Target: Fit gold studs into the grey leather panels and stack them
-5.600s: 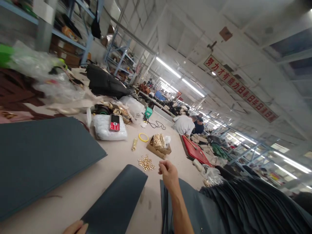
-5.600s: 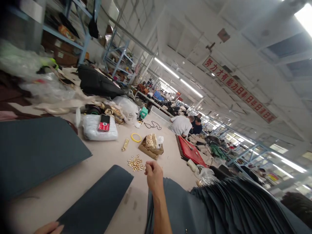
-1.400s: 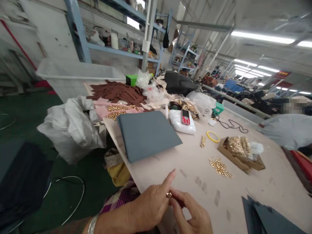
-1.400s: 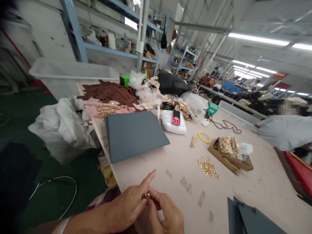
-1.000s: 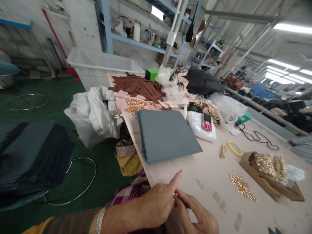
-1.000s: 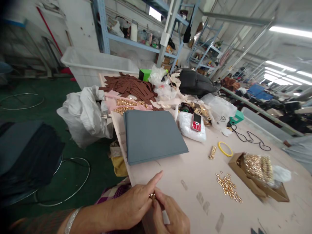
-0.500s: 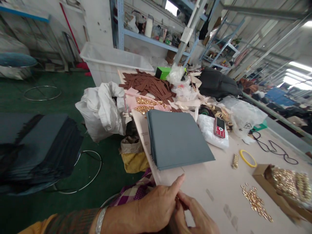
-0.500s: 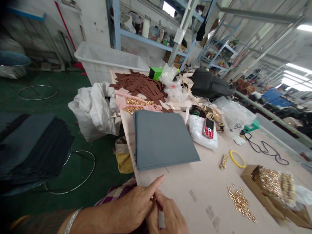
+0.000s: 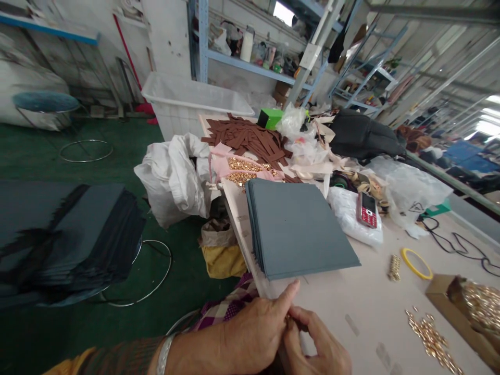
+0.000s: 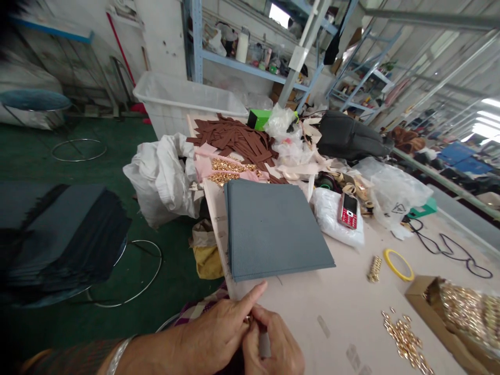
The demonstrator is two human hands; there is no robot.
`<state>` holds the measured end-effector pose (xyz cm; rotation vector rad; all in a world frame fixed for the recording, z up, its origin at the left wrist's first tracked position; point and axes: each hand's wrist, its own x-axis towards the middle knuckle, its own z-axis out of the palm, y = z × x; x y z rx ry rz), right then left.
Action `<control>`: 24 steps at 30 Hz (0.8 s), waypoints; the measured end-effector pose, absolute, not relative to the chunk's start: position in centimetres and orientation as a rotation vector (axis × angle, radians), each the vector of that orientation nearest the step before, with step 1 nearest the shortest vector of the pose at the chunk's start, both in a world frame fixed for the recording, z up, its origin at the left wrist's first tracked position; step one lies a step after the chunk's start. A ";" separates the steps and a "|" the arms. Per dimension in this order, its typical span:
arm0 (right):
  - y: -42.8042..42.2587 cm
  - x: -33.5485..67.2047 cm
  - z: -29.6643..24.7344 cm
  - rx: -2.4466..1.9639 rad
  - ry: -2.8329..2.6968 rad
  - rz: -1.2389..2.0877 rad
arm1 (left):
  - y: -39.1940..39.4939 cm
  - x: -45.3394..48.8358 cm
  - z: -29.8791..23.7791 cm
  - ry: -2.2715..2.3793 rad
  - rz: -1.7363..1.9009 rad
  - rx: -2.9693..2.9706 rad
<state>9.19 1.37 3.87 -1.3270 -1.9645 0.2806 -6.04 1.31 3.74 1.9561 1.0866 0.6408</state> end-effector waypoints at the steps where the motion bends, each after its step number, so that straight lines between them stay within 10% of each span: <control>1: 1.4 9.0 3.9 -1.347 -1.950 0.302 | 1.2 -6.1 3.8 1.104 0.645 1.942; 9: 3.0 8.5 5.1 -1.284 -1.966 0.644 | 0.6 -6.5 3.4 1.123 1.055 1.294; 18: 14.3 5.8 8.8 -1.053 -2.377 -0.023 | 0.9 -7.2 0.3 0.967 1.090 0.847; 24: 11.6 10.0 8.8 -1.020 -2.601 0.213 | 0.9 -7.2 3.3 0.884 1.110 0.909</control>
